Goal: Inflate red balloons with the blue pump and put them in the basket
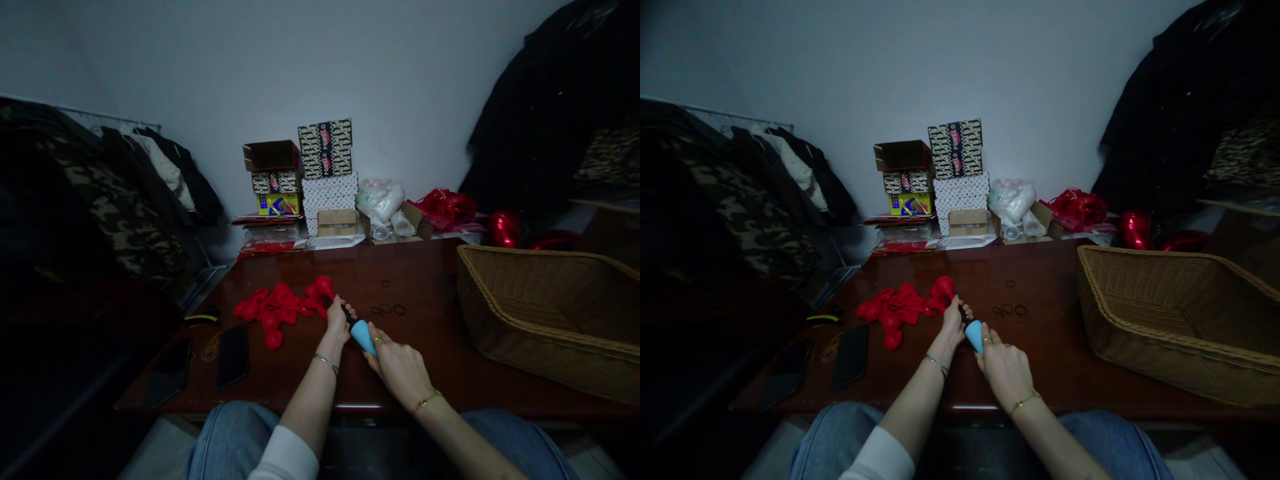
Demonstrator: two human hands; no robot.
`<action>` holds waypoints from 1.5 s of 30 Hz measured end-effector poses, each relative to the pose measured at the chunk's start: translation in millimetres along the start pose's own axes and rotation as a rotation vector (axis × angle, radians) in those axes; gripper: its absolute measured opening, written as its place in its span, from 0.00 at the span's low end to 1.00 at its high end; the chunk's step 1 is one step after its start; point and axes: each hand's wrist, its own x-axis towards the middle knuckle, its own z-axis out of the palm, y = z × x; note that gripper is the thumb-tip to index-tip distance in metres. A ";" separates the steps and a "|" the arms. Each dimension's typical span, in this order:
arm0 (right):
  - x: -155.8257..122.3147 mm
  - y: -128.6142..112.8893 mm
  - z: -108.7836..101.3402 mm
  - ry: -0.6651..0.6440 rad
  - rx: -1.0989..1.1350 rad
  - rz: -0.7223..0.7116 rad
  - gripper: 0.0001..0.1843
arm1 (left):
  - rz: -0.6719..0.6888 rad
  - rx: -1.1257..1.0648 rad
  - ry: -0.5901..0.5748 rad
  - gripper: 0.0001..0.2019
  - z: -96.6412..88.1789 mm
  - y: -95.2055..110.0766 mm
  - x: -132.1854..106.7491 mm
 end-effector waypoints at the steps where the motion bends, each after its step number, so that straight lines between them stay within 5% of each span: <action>1: -0.6 0.0 1.6 0.002 -0.001 -0.001 0.28 | 0.001 -0.001 0.006 0.12 -1.0 0.6 0.3; 18: -46.3 23.3 0.8 -0.010 0.016 -0.032 0.27 | 0.061 -0.086 -0.013 0.15 -16.1 29.3 17.4; 35: 1.2 -0.6 -5.9 -0.010 0.005 -0.003 0.28 | -0.015 -0.082 -0.040 0.16 1.3 15.8 -8.2; 45: -16.4 5.9 4.7 0.000 0.043 -0.026 0.28 | 0.012 -0.074 -0.025 0.16 -14.3 19.3 12.1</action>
